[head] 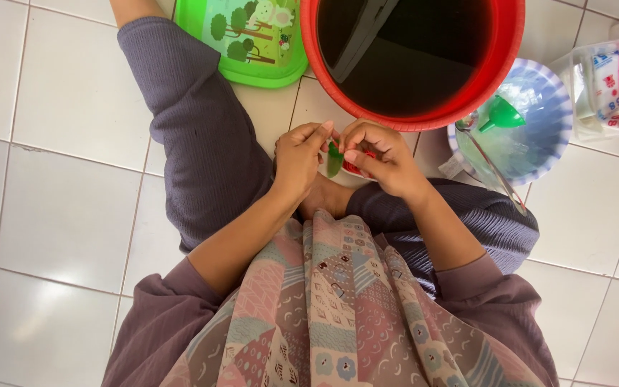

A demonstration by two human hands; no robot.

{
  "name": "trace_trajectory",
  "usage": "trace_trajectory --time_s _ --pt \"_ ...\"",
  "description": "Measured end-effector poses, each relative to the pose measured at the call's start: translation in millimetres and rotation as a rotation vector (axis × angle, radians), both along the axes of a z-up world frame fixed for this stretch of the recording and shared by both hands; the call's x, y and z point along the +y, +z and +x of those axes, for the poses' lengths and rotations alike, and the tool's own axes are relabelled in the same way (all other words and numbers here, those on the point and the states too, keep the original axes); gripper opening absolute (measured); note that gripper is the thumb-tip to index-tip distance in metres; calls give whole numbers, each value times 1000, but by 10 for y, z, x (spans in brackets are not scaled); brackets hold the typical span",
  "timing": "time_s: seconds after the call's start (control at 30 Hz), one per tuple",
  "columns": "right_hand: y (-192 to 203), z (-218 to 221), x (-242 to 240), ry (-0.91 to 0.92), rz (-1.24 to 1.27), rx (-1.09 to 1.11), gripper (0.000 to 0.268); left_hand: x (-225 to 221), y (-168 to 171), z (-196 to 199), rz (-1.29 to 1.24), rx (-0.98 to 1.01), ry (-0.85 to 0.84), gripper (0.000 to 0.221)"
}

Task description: Filling small plastic bags with liquid using a funnel and ladle, then sealing them with rubber bands.

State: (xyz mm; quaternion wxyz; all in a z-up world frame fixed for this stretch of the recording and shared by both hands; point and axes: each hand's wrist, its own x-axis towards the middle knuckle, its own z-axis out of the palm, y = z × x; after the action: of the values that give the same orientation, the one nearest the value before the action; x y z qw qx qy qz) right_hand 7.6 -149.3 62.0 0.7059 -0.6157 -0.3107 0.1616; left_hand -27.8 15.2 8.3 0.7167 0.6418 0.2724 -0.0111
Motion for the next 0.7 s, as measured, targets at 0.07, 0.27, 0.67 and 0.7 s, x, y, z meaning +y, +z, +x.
trace_trajectory --time_s 0.07,0.27,0.67,0.7 --pt "69 -1 -9 -8 -131 -55 5 22 196 -42 32 -17 18 20" --pt "-7 138 54 -61 -168 -128 5 123 267 28 167 -93 47 24" --pt "-45 102 100 -25 29 107 9 101 238 115 90 -90 19 20" --pt "-52 100 101 -25 27 105 9 95 218 110 87 -91 18 20"
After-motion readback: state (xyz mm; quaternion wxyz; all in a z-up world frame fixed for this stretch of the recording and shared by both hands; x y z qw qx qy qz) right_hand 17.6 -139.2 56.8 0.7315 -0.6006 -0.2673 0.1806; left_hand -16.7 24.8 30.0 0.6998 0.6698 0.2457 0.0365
